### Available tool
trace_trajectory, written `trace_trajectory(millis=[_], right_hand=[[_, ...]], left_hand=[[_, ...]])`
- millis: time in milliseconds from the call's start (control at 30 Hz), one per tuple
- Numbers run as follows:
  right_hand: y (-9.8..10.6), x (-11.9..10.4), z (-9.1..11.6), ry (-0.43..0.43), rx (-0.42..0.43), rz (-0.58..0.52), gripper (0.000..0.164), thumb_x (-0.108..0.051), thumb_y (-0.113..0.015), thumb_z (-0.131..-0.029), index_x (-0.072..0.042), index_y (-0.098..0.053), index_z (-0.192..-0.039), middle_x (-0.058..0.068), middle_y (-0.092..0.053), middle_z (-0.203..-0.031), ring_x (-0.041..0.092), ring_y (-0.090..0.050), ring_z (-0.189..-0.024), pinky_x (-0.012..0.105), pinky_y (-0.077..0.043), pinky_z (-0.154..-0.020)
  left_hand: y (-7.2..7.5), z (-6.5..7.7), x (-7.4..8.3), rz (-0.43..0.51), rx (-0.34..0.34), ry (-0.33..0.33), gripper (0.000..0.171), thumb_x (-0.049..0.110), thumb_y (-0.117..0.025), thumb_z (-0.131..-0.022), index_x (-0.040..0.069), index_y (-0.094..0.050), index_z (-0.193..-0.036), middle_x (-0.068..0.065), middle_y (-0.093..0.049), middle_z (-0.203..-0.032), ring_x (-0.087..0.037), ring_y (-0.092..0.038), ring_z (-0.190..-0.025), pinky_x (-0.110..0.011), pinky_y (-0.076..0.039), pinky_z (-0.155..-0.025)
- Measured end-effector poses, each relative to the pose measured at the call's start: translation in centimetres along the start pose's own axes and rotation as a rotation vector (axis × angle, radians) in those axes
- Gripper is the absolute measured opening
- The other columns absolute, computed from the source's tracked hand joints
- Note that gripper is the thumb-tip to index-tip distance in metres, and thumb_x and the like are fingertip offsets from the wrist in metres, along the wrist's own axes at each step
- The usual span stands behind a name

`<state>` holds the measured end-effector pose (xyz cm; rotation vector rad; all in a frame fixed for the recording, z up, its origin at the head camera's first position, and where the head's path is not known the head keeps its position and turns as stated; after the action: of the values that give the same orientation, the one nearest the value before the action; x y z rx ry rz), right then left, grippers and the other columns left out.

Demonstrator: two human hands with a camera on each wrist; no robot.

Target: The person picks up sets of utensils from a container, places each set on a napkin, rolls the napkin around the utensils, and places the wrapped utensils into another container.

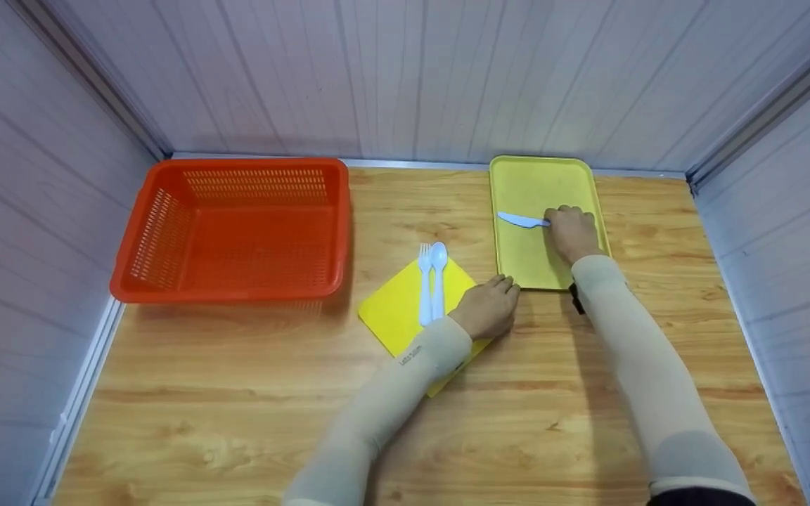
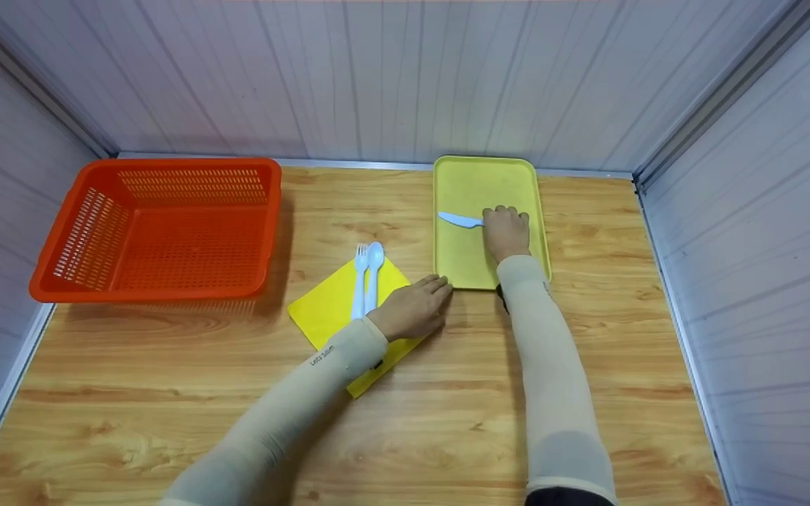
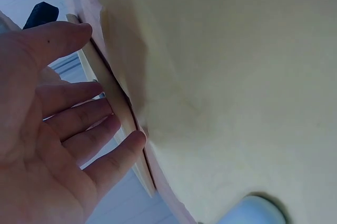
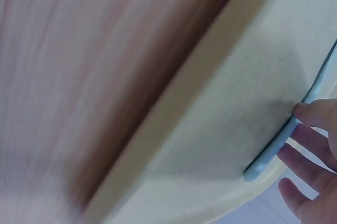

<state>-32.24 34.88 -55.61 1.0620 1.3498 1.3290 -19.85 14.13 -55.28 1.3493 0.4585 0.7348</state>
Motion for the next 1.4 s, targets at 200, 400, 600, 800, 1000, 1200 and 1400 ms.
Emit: trace_trajectory(millis=[200,400,600,800,1000,1200,1400], right_hand=[[0.3,-0.1,0.3,0.004,-0.022,0.028,0.018,-0.003,-0.057,-0.100,0.002,-0.067,-0.114,0.026,-0.065,-0.105,0.046,-0.062,-0.098,0.066,-0.047,-0.083],[1.3,-1.3,1.1,0.039,0.012,0.010,0.019,-0.003,-0.055,-0.101,0.004,-0.064,-0.115,0.027,-0.064,-0.103,0.045,-0.063,-0.093,0.063,-0.050,-0.078],[2.7,-4.3,3.3,0.067,0.098,-0.143,0.020,-0.006,-0.058,-0.097,0.009,-0.064,-0.110,0.026,-0.064,-0.097,0.042,-0.065,-0.085,0.053,-0.056,-0.071],[3.7,-7.4,5.7,0.048,0.148,-0.255,0.021,-0.009,-0.058,-0.098,0.009,-0.065,-0.105,0.022,-0.063,-0.091,0.035,-0.064,-0.077,0.048,-0.055,-0.067],[3.7,-10.3,7.3,0.020,0.130,-0.346,0.020,-0.011,-0.058,-0.096,0.007,-0.065,-0.102,0.019,-0.062,-0.086,0.030,-0.057,-0.071,0.044,-0.051,-0.062],[2.7,-13.1,7.8,-0.045,0.020,-0.493,0.020,-0.014,-0.063,-0.096,0.006,-0.065,-0.102,0.017,-0.064,-0.087,0.023,-0.061,-0.068,0.035,-0.053,-0.057],[1.2,-15.3,8.3,-0.097,-0.034,-0.554,0.017,-0.013,-0.061,-0.095,0.003,-0.065,-0.099,0.012,-0.063,-0.081,0.019,-0.059,-0.061,0.029,-0.050,-0.052]], left_hand=[[0.2,0.1,0.1,0.027,-0.007,-0.007,0.050,0.028,-0.042,-0.105,0.006,-0.043,-0.150,-0.009,-0.041,-0.155,-0.023,-0.035,-0.143,-0.029,-0.025,-0.116],[0.2,0.9,-0.1,0.055,0.052,-0.027,0.051,0.028,-0.045,-0.105,0.003,-0.043,-0.149,-0.013,-0.041,-0.154,-0.025,-0.036,-0.143,-0.030,-0.025,-0.116],[0.5,2.8,-1.0,0.071,0.144,-0.035,0.050,0.028,-0.050,-0.104,0.001,-0.048,-0.145,-0.017,-0.045,-0.150,-0.029,-0.040,-0.140,-0.032,-0.027,-0.115],[1.4,5.7,-2.6,0.132,0.188,0.040,0.053,0.032,-0.056,-0.102,0.002,-0.048,-0.146,-0.016,-0.045,-0.150,-0.029,-0.041,-0.139,-0.035,-0.032,-0.113],[1.4,8.9,-4.6,0.232,0.201,0.146,0.055,0.033,-0.055,-0.102,0.002,-0.046,-0.147,-0.016,-0.042,-0.153,-0.029,-0.038,-0.141,-0.038,-0.032,-0.114],[0.2,11.7,-6.6,0.288,0.186,0.246,0.056,0.031,-0.057,-0.102,0.002,-0.045,-0.148,-0.017,-0.040,-0.153,-0.031,-0.037,-0.141,-0.043,-0.035,-0.112],[-1.0,13.8,-7.7,0.360,0.094,0.355,0.060,0.031,-0.057,-0.101,0.001,-0.042,-0.150,-0.021,-0.034,-0.156,-0.037,-0.032,-0.143,-0.050,-0.032,-0.113]])
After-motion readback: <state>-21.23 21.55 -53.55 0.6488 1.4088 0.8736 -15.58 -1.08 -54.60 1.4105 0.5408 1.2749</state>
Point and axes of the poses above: each hand's wrist, its own z-axis away from the middle knuckle, its own y-axis out of the back of the hand, x = y × z, the point moved 1 cm from there along -z, towards the middle knuckle
